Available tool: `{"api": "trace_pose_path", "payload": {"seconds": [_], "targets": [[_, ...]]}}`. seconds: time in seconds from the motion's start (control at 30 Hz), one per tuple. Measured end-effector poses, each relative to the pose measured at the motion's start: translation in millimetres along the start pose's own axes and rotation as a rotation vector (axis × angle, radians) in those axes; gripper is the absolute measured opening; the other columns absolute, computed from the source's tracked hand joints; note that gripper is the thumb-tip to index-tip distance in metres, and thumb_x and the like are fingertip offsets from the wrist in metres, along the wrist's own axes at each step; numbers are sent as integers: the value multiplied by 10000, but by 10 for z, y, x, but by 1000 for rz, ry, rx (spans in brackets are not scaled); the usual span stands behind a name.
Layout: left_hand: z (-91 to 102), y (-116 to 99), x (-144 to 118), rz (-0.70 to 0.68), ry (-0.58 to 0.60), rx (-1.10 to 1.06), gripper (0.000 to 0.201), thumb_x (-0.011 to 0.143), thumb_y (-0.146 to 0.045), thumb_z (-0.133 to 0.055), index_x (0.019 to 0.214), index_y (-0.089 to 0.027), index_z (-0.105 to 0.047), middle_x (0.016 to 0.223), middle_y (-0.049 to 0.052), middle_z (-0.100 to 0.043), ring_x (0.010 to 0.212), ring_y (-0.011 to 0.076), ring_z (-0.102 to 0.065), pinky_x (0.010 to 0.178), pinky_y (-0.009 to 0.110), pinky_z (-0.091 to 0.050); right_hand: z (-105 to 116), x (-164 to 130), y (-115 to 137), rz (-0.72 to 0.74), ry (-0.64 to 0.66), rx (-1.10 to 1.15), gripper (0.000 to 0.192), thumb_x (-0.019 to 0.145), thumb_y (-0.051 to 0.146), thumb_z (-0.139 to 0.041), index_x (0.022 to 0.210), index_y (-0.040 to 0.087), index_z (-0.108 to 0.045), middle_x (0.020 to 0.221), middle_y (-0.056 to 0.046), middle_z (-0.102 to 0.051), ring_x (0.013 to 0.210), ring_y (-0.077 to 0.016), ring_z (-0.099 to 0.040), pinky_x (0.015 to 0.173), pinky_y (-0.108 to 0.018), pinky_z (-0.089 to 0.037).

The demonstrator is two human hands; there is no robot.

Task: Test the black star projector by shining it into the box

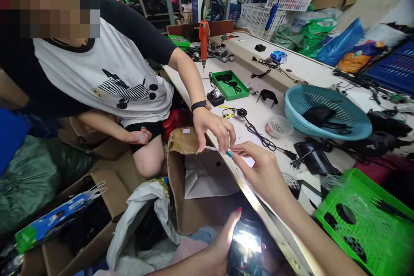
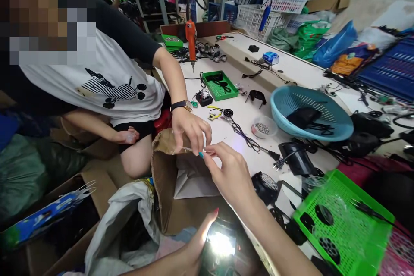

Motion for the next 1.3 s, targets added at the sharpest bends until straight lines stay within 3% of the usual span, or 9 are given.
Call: {"api": "trace_pose_path", "payload": {"seconds": [0.1, 0.4, 0.53, 0.63, 0.8, 0.9, 1.0, 1.17, 1.3], "targets": [[-31, 242, -3, 235, 94, 55, 554, 811, -696, -595, 1069, -236, -765, 848, 164, -767, 637, 186, -709, 460, 244, -505, 156, -144, 247, 137, -136, -58, 91, 960, 195, -586, 1006, 206, -663, 920, -41, -677, 842, -161, -658, 743, -293, -503], [-92, 268, -61, 279, 142, 103, 630, 813, -729, -561, 1038, -169, -739, 911, 157, -774, 660, 174, -713, 488, 237, -515, 292, -86, 347, 359, -181, -331, 160, 964, 189, -573, 1072, 208, -689, 942, -74, -628, 853, -189, -613, 745, -331, -494], [-135, 233, -87, 274, 160, 106, 643, 812, -734, -547, 991, -145, -734, 942, 175, -773, 717, 198, -737, 647, 269, -587, 233, 10, 198, 347, -101, -448, 152, 979, 220, -540, 1032, 210, -683, 945, -77, -646, 861, -210, -601, 728, -350, -482], [-167, 225, -90, 281, 177, 91, 646, 800, -744, -556, 1001, -154, -727, 920, 167, -773, 721, 204, -741, 652, 272, -590, 188, 10, 123, 348, -73, -493, 161, 982, 193, -510, 964, 197, -669, 935, -80, -650, 834, -207, -584, 715, -343, -473], [-230, 200, -106, 292, 208, 108, 642, 781, -737, -587, 965, -143, -746, 848, 152, -761, 714, 206, -732, 688, 280, -585, 244, -151, 262, 402, -141, -554, 164, 980, 166, -488, 923, 170, -641, 903, -104, -644, 832, -234, -560, 727, -384, -449], [-279, 146, -136, 279, 206, 137, 619, 833, -735, -508, 883, -173, -763, 795, 107, -764, 708, 195, -722, 710, 282, -568, 613, -352, 296, 230, -263, -278, 131, 971, 161, -512, 910, 205, -619, 871, -68, -599, 831, -209, -569, 723, -364, -453], [-333, 110, -172, 279, 183, 186, 646, 914, -678, -415, 855, -143, -771, 757, 83, -764, 671, 163, -701, 691, 262, -543, 1011, -650, 17, -50, -346, -34, 142, 990, 229, -474, 897, 238, -580, 856, -41, -564, 740, -183, -568, 656, -343, -461], [-377, 182, -190, 301, 115, 183, 747, 919, -692, -389, 810, -54, -761, 669, 97, -727, 565, 151, -658, 575, 228, -508, 1671, -1268, -480, -253, -506, -429, 139, 902, 299, -586, 795, 221, -627, 824, -63, -567, 804, -237, -559, 743, -407, -454], [-432, 313, -204, 326, 168, 199, 657, 888, -679, -485, 832, -78, -744, 709, 118, -739, 595, 174, -670, 578, 242, -503, 2269, -1807, -568, -361, -733, -187, 122, 919, 357, -606, 892, 255, -668, 807, -62, -609, 700, -215, -579, 627, -383, -443]]}}
Point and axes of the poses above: each hand's wrist, its own x-axis towards the middle knuckle, its own z-axis out of the back of the hand, y = z × x, the point moved 9 cm from there along x, towards the middle knuckle
